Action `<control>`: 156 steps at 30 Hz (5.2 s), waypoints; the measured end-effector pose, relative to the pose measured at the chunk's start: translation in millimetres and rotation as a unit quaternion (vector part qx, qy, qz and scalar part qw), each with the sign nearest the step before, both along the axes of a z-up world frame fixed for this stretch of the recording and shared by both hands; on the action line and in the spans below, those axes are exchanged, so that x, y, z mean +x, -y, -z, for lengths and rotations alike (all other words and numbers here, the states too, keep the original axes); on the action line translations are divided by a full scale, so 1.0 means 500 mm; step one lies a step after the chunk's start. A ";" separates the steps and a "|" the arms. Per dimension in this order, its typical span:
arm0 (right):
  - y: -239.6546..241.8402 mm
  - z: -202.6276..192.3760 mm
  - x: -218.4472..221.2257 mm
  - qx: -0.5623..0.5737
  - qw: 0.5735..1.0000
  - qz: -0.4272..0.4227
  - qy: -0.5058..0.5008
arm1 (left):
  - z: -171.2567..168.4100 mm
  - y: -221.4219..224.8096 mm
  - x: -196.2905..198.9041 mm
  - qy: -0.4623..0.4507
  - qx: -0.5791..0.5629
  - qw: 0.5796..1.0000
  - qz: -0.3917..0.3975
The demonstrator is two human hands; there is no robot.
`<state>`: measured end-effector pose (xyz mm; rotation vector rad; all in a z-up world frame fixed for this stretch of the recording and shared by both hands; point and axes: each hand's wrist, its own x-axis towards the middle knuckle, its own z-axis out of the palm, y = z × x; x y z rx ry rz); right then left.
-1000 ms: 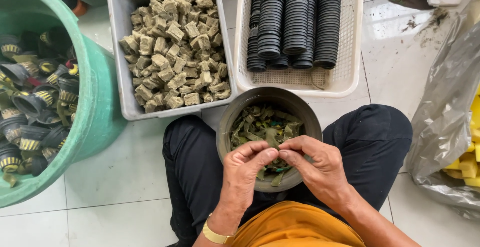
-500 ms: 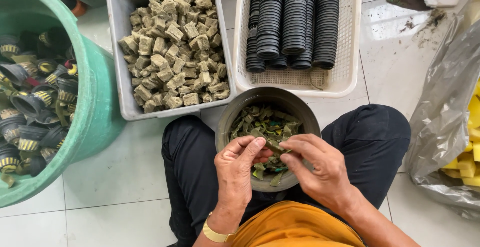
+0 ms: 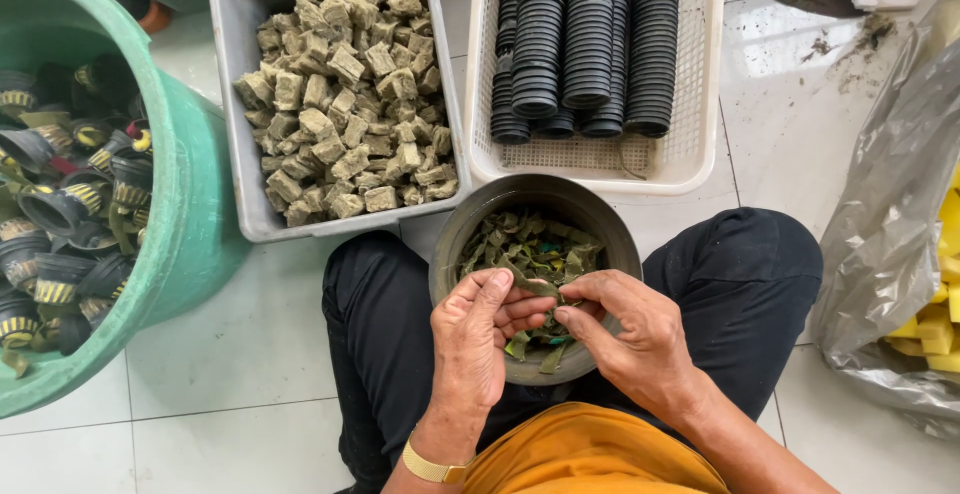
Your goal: The recorder is sitting on the floor, sorting through plant pots, agricultural sponges, and organic matter into different containers.
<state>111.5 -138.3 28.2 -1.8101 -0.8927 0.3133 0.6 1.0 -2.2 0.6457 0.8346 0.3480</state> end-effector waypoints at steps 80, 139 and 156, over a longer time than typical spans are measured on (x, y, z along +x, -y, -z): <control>0.029 0.043 -0.017 -0.052 0.998 -0.025 -0.021 | -0.060 -0.054 -0.015 -0.053 0.155 0.984 -0.069; 0.051 0.005 0.021 -0.072 0.851 -0.187 -0.485 | -0.078 0.014 -0.011 0.044 0.076 0.975 0.207; 0.108 0.043 0.085 -0.080 0.882 0.004 -0.464 | -0.086 -0.015 0.041 0.008 0.177 0.983 -0.049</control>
